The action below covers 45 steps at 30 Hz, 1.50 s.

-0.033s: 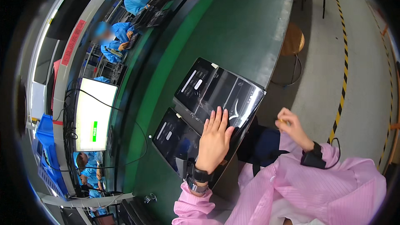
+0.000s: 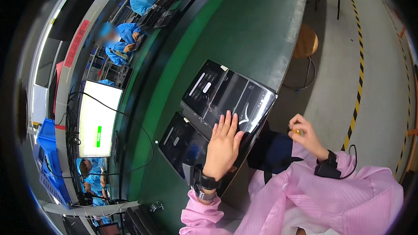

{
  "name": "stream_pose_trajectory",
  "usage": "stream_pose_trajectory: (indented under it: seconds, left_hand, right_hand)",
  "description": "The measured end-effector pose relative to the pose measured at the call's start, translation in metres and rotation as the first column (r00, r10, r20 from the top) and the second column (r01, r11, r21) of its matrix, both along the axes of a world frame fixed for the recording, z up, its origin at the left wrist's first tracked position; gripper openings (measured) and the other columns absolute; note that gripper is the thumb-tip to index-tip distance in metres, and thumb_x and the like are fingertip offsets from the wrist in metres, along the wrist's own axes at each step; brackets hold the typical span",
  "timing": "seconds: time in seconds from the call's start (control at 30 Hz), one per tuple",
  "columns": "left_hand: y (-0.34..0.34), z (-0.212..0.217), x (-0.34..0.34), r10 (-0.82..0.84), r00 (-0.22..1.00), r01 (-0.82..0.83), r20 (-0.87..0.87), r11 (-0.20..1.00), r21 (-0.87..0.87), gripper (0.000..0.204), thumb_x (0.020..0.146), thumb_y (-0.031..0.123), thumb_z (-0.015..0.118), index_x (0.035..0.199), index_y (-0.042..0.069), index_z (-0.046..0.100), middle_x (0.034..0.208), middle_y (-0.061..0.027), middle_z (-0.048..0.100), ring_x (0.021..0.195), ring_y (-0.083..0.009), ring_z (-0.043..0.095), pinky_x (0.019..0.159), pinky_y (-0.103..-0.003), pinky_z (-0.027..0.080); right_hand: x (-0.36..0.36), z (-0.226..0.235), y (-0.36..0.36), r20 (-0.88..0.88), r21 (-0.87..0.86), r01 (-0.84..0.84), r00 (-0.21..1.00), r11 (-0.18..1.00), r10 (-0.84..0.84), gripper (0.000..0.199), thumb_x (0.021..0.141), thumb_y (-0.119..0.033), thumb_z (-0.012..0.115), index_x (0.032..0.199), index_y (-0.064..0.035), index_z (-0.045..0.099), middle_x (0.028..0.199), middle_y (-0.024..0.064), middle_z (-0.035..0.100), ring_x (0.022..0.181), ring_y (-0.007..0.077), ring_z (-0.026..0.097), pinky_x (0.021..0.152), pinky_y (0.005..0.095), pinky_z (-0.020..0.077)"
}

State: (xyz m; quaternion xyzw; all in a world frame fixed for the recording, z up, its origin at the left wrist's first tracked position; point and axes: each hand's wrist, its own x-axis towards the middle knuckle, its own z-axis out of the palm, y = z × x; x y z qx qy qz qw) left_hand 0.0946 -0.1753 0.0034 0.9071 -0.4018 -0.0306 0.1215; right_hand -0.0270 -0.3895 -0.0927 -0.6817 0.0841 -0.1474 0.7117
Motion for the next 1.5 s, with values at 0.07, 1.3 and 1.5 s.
stream_pose_trajectory:
  seconds: [0.07,1.3,1.5]
  left_hand:
    - [0.004,0.005,-0.001,-0.020,1.000,0.020,-0.010,1.000,-0.001,0.048,0.096,0.026,0.043,0.136,0.000,0.038,0.141,-0.0219,0.036,0.132,-0.0371,0.032,0.107,-0.046,0.028]
    - [0.009,-0.032,0.041,0.088,0.923,-0.131,0.374,0.987,0.090,0.065,0.087,0.043,0.056,0.140,0.011,0.036,0.146,-0.0126,0.032,0.133,-0.0364,0.031,0.102,-0.058,0.027]
    - [0.032,-0.037,0.178,0.097,0.902,-0.116,0.420,0.993,0.019,0.066,0.088,0.041,0.055,0.142,0.010,0.032,0.147,-0.0129,0.030,0.135,-0.0364,0.027,0.104,-0.057,0.026]
  right_hand:
    - [-0.006,0.003,0.007,0.186,-0.095,-0.085,0.977,0.992,0.101,0.018,0.072,0.000,0.058,0.060,0.0023,0.045,0.083,0.0079,0.059,0.080,0.0182,0.059,0.069,0.0275,0.0433]
    - [0.082,0.033,-0.019,0.155,-0.053,0.276,0.952,0.960,-0.265,0.028,0.095,-0.019,0.048,0.072,-0.0020,0.046,0.055,0.0003,0.037,0.053,0.0068,0.033,0.049,0.0267,0.0279]
    - [0.135,0.025,0.015,0.206,-0.405,0.218,0.968,0.888,-0.143,0.021,0.091,-0.017,0.053,0.074,-0.0036,0.053,0.052,0.0099,0.048,0.043,0.0232,0.047,0.045,0.0355,0.0343]
